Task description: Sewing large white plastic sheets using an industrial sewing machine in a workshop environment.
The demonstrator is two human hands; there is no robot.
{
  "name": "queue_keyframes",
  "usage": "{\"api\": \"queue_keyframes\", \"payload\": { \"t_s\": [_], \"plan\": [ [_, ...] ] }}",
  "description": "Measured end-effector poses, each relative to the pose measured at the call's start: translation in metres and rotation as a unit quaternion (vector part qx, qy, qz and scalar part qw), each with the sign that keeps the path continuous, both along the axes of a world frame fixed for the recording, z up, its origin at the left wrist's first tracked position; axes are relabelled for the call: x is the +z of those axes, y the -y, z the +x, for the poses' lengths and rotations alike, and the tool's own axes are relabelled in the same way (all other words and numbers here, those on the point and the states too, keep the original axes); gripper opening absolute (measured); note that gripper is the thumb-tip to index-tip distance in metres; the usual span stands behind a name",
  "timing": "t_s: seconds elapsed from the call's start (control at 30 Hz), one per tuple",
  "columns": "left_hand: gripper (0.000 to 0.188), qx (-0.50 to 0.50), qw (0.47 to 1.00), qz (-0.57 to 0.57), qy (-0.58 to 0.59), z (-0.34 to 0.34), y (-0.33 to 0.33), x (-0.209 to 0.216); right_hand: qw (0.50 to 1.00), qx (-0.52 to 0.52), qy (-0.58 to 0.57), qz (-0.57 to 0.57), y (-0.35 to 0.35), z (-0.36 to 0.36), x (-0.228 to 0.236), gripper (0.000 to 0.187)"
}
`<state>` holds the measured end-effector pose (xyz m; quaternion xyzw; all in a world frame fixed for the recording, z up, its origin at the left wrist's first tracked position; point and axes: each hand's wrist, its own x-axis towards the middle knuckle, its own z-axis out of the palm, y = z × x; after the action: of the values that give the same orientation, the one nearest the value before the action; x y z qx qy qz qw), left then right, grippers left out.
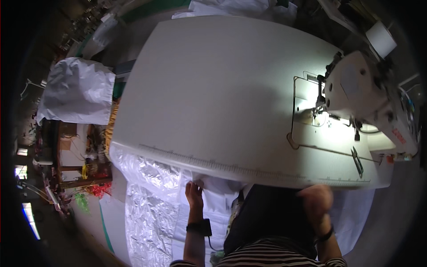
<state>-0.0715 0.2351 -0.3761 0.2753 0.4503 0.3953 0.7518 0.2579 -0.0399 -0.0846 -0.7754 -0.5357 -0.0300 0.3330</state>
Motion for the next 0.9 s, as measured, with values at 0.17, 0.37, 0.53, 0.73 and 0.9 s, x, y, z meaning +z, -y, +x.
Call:
{"api": "queue_keyframes", "payload": {
  "t_s": [0.17, 0.37, 0.53, 0.73, 0.9],
  "plan": [
    [0.010, -0.061, 0.986, 0.109, -0.107, -0.061, 0.042, 0.075, 0.936, 0.164, -0.279, -0.141, -0.069, -0.106, -0.069, 0.055],
    [0.027, 0.049, 0.996, -0.039, 0.070, -0.101, 0.074, 0.131, 0.858, 0.192, -0.376, -0.293, -0.100, -0.174, -0.169, 0.092],
    [0.051, -0.151, 0.957, 0.083, 0.234, -0.089, 0.074, 0.199, 0.895, 0.077, -0.377, -0.226, -0.145, -0.199, -0.201, 0.068],
    [0.042, -0.061, 0.885, 0.373, -0.271, -0.061, 0.076, 0.275, 0.855, 0.082, -0.511, 0.010, -0.147, -0.203, -0.165, 0.051],
    [0.022, 0.066, 0.782, 0.525, -0.329, -0.038, 0.063, 0.332, 0.809, 0.135, -0.559, 0.120, -0.128, -0.191, -0.094, 0.043]
  ]
}}
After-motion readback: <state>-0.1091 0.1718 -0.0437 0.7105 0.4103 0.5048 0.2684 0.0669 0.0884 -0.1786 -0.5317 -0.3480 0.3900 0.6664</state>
